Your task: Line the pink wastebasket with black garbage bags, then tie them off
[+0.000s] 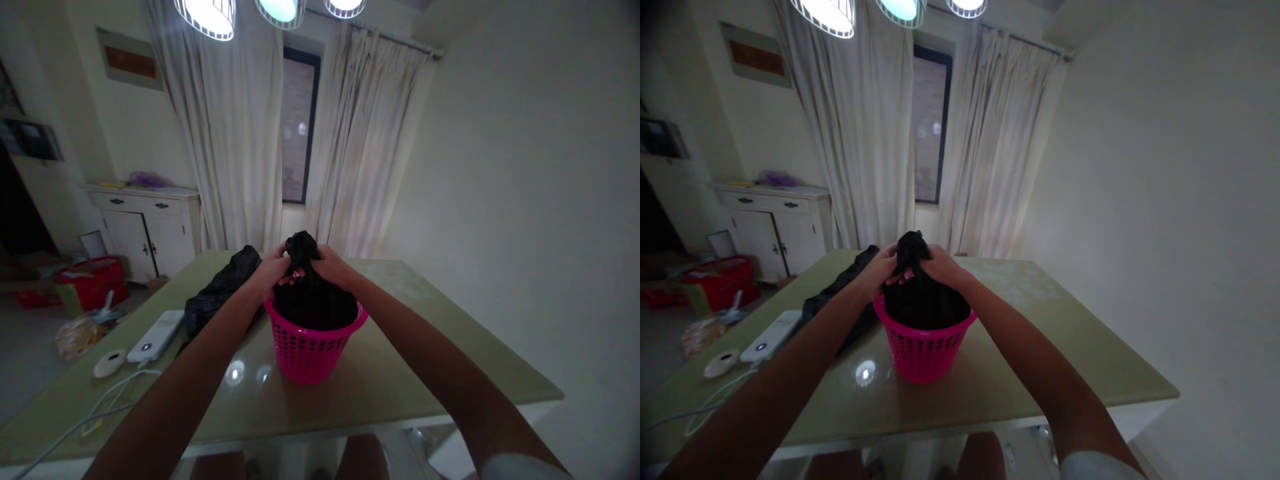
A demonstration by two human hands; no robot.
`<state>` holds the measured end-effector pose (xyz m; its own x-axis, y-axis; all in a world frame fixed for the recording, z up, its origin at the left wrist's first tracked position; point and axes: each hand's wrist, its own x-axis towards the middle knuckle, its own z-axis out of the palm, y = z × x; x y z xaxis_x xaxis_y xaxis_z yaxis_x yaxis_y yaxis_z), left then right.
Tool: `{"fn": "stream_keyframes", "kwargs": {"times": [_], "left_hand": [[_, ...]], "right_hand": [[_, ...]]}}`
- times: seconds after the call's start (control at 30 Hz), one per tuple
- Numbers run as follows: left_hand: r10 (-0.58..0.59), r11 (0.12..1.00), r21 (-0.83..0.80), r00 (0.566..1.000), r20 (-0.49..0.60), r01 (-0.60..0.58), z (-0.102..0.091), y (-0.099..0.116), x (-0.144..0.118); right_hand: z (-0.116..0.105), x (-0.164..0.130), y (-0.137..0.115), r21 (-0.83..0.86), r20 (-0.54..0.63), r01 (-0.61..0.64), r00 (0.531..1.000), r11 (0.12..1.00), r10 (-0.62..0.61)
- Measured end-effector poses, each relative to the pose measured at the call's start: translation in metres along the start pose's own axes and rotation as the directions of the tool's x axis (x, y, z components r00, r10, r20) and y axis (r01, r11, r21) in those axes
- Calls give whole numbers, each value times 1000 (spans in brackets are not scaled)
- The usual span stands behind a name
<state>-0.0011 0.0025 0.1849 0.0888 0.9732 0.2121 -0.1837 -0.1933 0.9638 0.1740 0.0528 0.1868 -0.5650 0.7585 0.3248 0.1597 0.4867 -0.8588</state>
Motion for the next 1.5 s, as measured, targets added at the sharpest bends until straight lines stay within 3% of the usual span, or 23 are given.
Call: {"fn": "stream_keyframes", "kwargs": {"times": [0.1, 0.17, 0.23, 0.37, 0.47, 0.63, 0.7, 0.83, 0.93, 1.03, 1.13, 1.23, 1.37, 1.5], "left_hand": [[80, 997, 31, 991, -103, -78, 5, 1, -2], [114, 991, 79, 991, -63, -109, 10, 3, -4], [109, 989, 100, 994, -3, -108, 13, 3, -5], [101, 994, 47, 995, -13, -100, 11, -1, -4], [113, 991, 72, 993, 22, -114, 6, -3, -4], [33, 974, 210, 968, 250, -87, 1, 2, -12], [23, 963, 254, 962, 273, -95, 2, 2, -13], [64, 962, 255, 988, 138, -98, 6, -5, -9], [105, 964, 239, 993, 53, -114, 10, -9, -8], [194, 930, 319, 981, -7, -182, 12, -9, -14], [364, 772, 544, 930, 46, -329, 12, -7, -23], [402, 650, 646, 902, 154, -400, 11, -8, -26], [354, 750, 540, 922, 159, -381, 7, -14, -18], [329, 802, 466, 927, 178, -374, 2, -17, -11]], "right_hand": [[-6, -17, -10, 269, 135, -125, 987, 955, 91], [-8, -26, -17, 326, 186, -142, 979, 935, 84], [-10, -29, -23, 252, 183, -95, 982, 963, 49], [-11, -26, -25, 59, 103, -14, 995, 998, 8], [-12, -24, -24, 4, 183, -28, 983, 1000, 27], [-4, -27, -30, 64, 328, -55, 944, 996, 31], [0, -29, -35, 50, 347, -48, 938, 998, 28], [10, -30, -32, 47, 142, -40, 989, 998, 32], [14, -25, -19, 119, -12, -53, 998, 992, 55], [11, -17, -4, 151, -196, -97, 972, 984, 126], [3, -10, 7, 15, -357, -167, 920, 986, 161], [-2, -5, 15, -130, -329, -152, 939, 980, 102], [0, -6, 20, -109, -176, -43, 984, 993, 24], [2, -12, 16, 15, -27, -96, 995, 995, 96]]}}
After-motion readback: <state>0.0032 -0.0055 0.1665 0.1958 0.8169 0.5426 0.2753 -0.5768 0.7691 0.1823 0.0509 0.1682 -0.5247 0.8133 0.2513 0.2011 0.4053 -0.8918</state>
